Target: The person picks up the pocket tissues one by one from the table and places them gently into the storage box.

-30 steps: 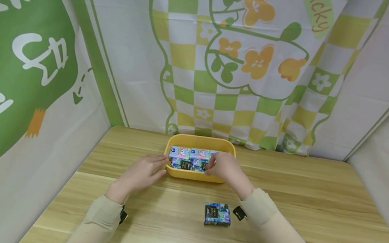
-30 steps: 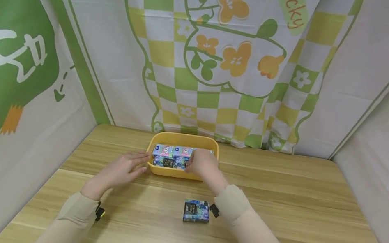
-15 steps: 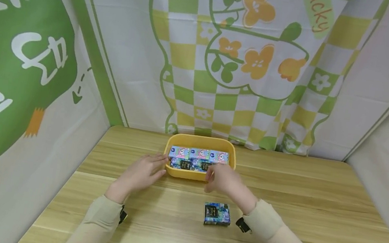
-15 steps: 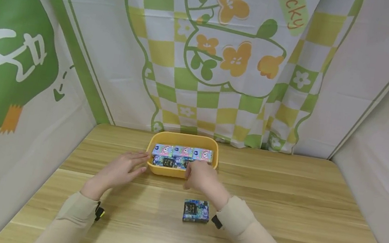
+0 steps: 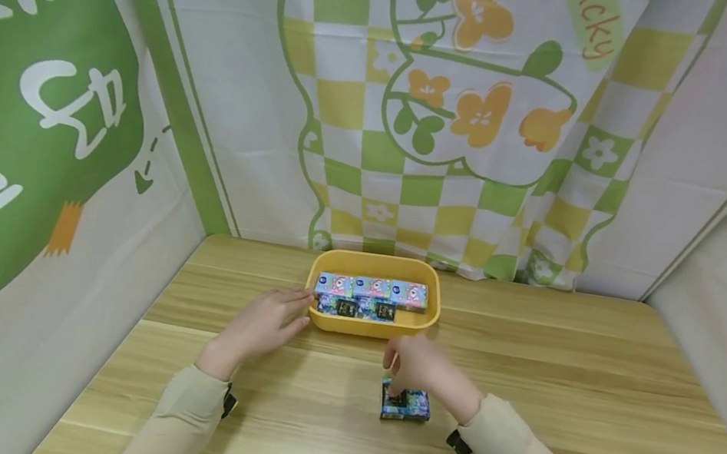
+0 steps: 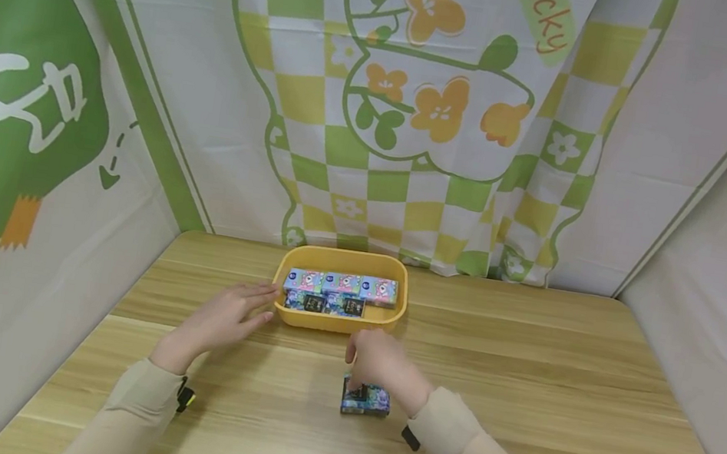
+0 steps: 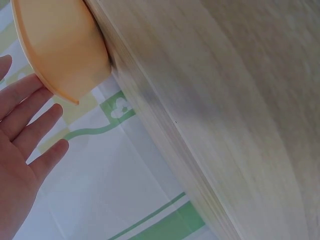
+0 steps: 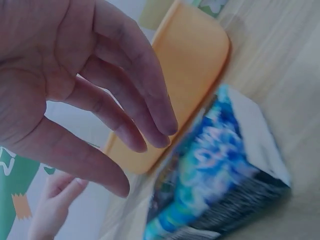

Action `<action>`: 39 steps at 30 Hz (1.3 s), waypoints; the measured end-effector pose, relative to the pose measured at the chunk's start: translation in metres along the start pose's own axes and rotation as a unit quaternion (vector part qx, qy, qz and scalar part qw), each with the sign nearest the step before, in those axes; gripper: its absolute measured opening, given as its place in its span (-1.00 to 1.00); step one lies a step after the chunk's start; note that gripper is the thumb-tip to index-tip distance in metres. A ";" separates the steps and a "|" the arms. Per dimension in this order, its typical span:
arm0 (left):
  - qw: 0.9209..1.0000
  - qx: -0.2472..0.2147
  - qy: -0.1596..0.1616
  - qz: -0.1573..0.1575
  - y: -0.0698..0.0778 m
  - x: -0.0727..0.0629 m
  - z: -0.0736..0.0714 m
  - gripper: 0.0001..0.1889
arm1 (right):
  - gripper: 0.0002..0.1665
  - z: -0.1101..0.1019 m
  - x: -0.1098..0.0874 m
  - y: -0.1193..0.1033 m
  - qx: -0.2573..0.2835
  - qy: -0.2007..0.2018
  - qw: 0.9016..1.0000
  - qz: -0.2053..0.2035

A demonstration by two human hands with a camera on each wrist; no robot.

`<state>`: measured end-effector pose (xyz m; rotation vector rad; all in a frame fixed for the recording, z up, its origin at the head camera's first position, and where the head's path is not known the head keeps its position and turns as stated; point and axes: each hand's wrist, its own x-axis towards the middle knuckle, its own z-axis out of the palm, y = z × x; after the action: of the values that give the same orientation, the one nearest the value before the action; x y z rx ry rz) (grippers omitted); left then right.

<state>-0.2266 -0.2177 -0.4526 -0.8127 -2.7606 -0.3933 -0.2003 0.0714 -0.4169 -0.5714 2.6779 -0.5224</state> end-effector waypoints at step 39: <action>1.000 0.002 -0.005 0.001 0.000 0.001 -0.001 -0.55 | -0.62 0.014 0.008 0.004 -0.049 -0.116 0.992 -0.023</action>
<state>-0.2268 -0.2178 -0.4512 -0.8184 -2.7686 -0.3840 -0.2023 0.0672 -0.4324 -0.6789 2.4845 -0.3156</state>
